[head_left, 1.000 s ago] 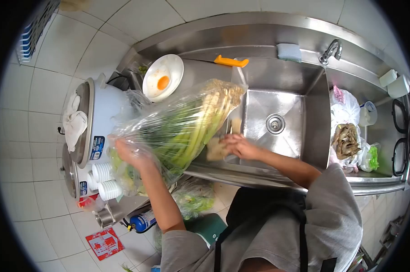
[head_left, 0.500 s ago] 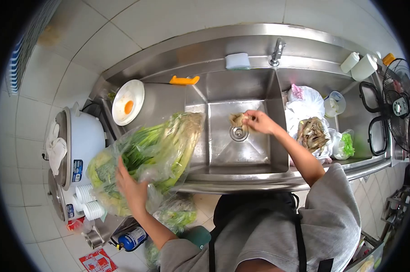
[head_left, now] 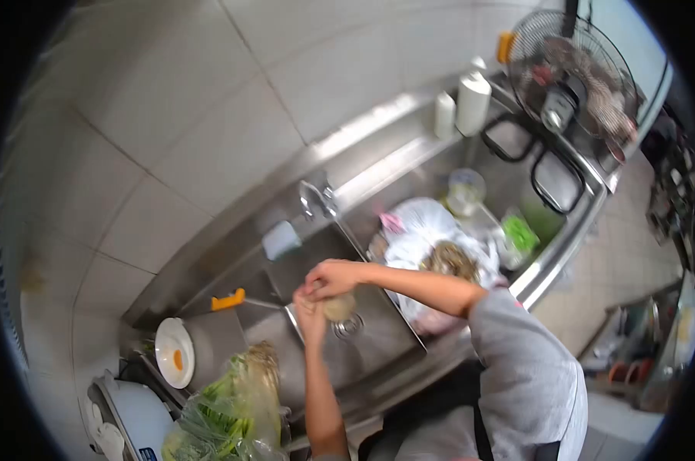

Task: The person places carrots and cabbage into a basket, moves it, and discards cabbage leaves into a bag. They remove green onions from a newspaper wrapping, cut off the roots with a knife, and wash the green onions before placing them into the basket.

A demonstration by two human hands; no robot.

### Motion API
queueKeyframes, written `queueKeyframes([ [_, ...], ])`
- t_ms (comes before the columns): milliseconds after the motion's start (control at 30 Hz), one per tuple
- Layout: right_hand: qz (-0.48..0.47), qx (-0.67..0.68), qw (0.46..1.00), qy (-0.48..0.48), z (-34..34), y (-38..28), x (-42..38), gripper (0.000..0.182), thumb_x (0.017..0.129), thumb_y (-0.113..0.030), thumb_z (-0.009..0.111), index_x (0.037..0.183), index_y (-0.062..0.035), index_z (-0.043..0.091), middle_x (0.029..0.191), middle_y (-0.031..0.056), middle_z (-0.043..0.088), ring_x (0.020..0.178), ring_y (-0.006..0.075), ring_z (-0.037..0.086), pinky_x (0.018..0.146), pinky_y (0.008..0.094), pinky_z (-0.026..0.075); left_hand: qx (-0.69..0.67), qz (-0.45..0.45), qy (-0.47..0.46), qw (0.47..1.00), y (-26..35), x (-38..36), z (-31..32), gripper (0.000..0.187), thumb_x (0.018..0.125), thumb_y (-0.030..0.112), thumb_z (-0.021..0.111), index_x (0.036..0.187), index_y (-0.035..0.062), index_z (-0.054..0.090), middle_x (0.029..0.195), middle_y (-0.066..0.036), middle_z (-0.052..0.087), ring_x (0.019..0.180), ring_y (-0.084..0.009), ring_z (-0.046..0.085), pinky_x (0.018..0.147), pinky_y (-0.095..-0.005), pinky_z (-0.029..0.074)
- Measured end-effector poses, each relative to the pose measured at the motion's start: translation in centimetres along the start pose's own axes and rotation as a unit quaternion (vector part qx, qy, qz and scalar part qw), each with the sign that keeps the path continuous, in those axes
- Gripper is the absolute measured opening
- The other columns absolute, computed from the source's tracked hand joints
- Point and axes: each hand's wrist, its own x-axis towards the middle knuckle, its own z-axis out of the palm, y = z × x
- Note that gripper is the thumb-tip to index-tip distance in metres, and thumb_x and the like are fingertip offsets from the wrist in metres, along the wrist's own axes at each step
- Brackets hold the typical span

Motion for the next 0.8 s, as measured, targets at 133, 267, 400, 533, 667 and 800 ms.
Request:
queueKeyframes([
  [133,0.148,-0.271,0.866,0.393,-6.1,8.7,2.8,0.023,0.069,-0.011,0.056,0.091,-0.0042,0.052,0.098,0.0138,0.049,0.09,0.0325,0.048,0.075,0.0394,0.042,0.035,0.053,0.026,0.998,-4.4,2.9,1.7,0.029,0.084,0.014,0.048,0.11,0.0036,0.043,0.101,-0.009,0.052,0.093,-0.0175,0.049,0.083,-0.0289,0.039],
  [267,0.04,-0.463,0.846,0.262,-10.1,15.1,4.9,0.032,0.072,-0.009,0.052,0.103,-0.0044,0.047,0.109,0.0112,0.044,0.096,0.0285,0.047,0.078,0.0391,0.041,-0.051,-0.09,-0.074,0.992,-4.0,4.5,3.0,0.03,0.088,0.022,0.041,0.115,0.0081,0.044,0.105,-0.008,0.052,0.096,-0.0171,0.05,0.081,-0.0295,0.041],
  [400,0.117,-0.501,0.844,0.153,-10.1,15.8,6.3,0.024,0.074,-0.012,0.048,0.096,-0.0065,0.055,0.107,0.0079,0.048,0.097,0.0227,0.047,0.078,0.0353,0.041,-0.026,-0.177,-0.095,0.979,-1.9,4.4,3.6,0.032,0.091,0.028,0.036,0.12,0.0146,0.042,0.114,-0.004,0.048,0.101,-0.0166,0.049,0.079,-0.0356,0.044],
  [533,0.26,-0.5,0.81,0.161,-8.3,13.5,6.5,0.017,0.073,-0.016,0.051,0.082,-0.0106,0.064,0.1,0.0066,0.053,0.099,0.0196,0.047,0.079,0.0321,0.039,-0.05,-0.117,-0.07,0.989,-5.1,6.3,3.6,0.029,0.089,0.013,0.039,0.117,0.01,0.046,0.109,-0.01,0.052,0.093,-0.0177,0.054,0.072,-0.0316,0.047],
  [667,0.278,-0.39,0.841,0.253,-6.2,13.2,4.3,0.02,0.074,-0.018,0.051,0.084,-0.0056,0.063,0.094,0.0119,0.056,0.096,0.0249,0.049,0.077,0.0382,0.039,-0.072,-0.093,-0.041,0.992,-4.3,8.5,4.9,0.027,0.085,0.004,0.041,0.111,0.0052,0.048,0.099,-0.011,0.056,0.083,-0.0179,0.057,0.065,-0.0279,0.048],
  [800,0.298,-0.038,0.885,0.355,2.8,11.5,3.2,0.031,0.074,-0.032,0.054,0.099,-0.0147,0.061,0.101,0.0155,0.056,0.096,0.0366,0.05,0.083,0.0408,0.04,-0.252,-0.098,0.026,0.962,-6.8,10.8,7.3,0.023,0.087,0.016,0.042,0.106,0.0056,0.05,0.096,-0.008,0.056,0.081,-0.0161,0.057,0.067,-0.0294,0.048],
])
